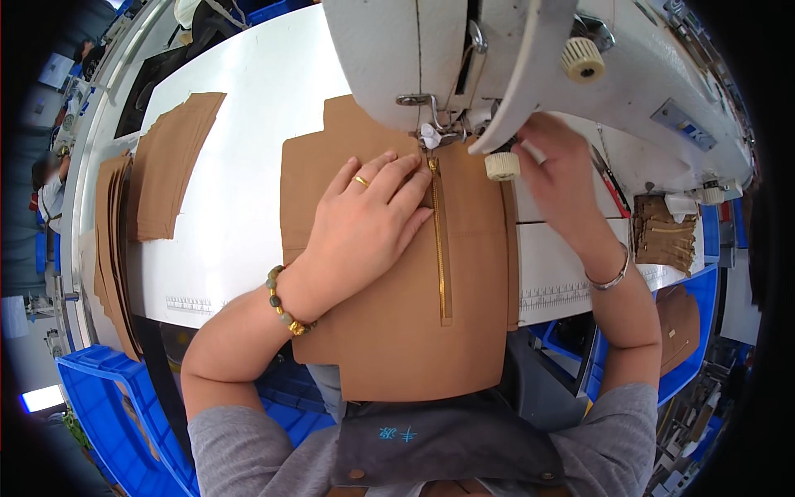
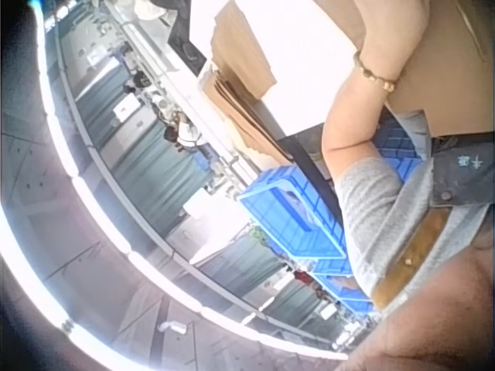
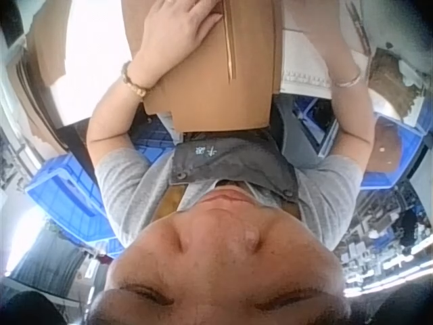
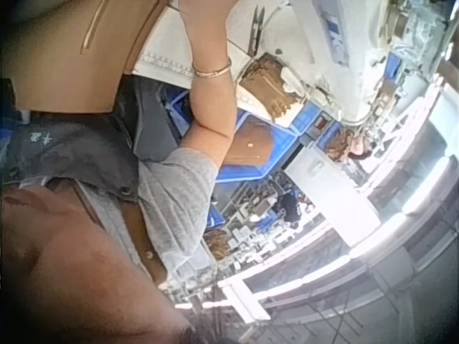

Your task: Sewing a zipper and panels for a leather bag using an industrial sewing machine.

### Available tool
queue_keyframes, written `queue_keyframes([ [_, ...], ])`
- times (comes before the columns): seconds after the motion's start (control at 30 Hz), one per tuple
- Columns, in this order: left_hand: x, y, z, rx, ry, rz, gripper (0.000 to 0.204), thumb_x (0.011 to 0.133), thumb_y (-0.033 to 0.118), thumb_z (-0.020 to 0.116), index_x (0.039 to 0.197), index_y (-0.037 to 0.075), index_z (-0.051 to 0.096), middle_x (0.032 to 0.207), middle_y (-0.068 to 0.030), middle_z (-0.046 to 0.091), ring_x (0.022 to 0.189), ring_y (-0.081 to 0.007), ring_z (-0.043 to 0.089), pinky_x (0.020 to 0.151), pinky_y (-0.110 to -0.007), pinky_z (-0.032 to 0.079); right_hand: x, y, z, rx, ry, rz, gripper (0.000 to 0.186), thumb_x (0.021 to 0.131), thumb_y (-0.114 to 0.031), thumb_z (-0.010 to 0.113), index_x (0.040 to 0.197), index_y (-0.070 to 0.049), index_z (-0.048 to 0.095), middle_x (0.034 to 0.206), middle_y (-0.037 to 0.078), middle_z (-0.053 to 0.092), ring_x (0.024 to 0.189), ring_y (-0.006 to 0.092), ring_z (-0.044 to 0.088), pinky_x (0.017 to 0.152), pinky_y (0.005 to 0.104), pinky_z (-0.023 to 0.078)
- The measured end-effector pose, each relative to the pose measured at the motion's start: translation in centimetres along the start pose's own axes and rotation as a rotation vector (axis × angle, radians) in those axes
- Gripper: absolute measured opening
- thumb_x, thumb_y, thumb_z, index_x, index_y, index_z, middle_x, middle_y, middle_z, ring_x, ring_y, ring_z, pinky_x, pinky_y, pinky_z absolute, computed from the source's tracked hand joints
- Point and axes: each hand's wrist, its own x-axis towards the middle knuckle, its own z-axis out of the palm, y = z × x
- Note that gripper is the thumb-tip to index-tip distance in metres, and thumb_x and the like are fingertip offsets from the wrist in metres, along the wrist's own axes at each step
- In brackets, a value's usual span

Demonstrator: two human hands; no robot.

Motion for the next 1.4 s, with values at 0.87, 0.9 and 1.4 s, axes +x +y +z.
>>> queue_keyframes([
  [0.87,-0.5,-0.2,-0.3,-0.116,0.02,0.038,0.046,0.09,0.028,0.078,0.129,0.005,0.073,0.129,-0.01,0.07,0.124,-0.0312,0.066,0.099,-0.04,0.056,-2.2,-1.6,2.9,-0.205,-0.261,-0.337,0.045,0.088,-0.037,0.078,0.119,-0.006,0.073,0.107,0.009,0.07,0.106,0.0279,0.063,0.106,0.0443,0.048],
  [0.9,-0.5,-0.2,-0.4,-0.105,0.01,0.049,0.048,0.089,0.031,0.078,0.129,0.003,0.072,0.13,-0.0105,0.07,0.125,-0.0314,0.066,0.1,-0.04,0.056,-2.2,-1.7,2.9,-0.21,-0.283,-0.321,0.046,0.087,-0.038,0.079,0.12,-0.006,0.073,0.107,0.009,0.071,0.108,0.0282,0.064,0.109,0.0451,0.046],
  [1.4,-0.1,-0.5,-0.4,-0.069,-0.042,0.007,0.049,0.095,0.038,0.072,0.136,0.012,0.071,0.138,-0.0074,0.068,0.135,-0.028,0.061,0.113,-0.052,0.048,-1.7,-1.4,3.0,-0.259,-0.261,-0.32,0.054,0.087,-0.04,0.078,0.129,-0.006,0.071,0.115,0.008,0.072,0.115,0.0279,0.063,0.114,0.0467,0.043],
])
